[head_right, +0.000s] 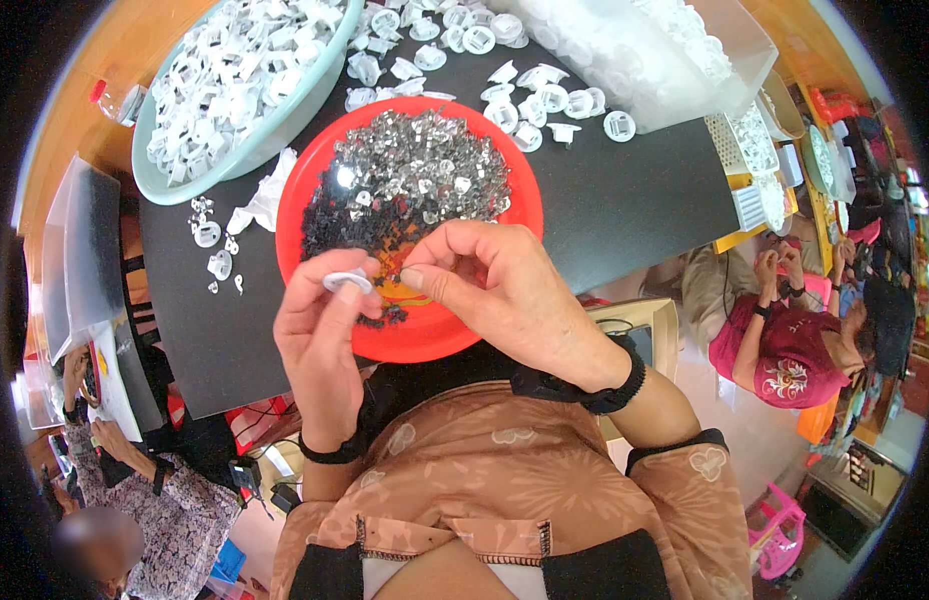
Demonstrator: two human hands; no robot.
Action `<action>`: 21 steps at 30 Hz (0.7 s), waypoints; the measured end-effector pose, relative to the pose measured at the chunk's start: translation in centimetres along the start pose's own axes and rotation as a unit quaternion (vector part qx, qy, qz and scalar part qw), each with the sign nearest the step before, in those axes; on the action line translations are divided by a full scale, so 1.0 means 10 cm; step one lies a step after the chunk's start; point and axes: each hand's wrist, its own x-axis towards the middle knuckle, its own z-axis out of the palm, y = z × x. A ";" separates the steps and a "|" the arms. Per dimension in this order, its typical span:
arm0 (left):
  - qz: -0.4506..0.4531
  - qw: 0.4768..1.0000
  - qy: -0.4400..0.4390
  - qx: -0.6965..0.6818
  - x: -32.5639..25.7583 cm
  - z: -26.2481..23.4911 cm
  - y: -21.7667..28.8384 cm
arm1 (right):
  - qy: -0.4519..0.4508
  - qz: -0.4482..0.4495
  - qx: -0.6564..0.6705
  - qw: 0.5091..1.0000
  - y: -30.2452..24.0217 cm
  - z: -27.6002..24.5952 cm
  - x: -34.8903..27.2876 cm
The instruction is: Sorting and assembling small plastic and metal components at a workstation.
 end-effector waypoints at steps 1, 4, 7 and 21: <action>0.022 0.999 -0.014 0.043 -0.01 0.04 -0.03 | 0.001 -0.003 -0.001 1.000 -0.01 -0.01 0.00; 0.058 0.991 -0.041 0.109 -0.02 0.10 -0.08 | -0.004 -0.004 0.092 0.996 -0.02 -0.01 -0.01; 0.078 0.984 -0.051 0.149 0.00 0.14 -0.10 | -0.003 0.000 0.128 0.992 0.01 -0.03 -0.01; 0.010 0.996 0.010 0.093 -0.01 0.20 -0.10 | 0.094 -0.232 -0.222 0.942 -0.02 -0.01 -0.05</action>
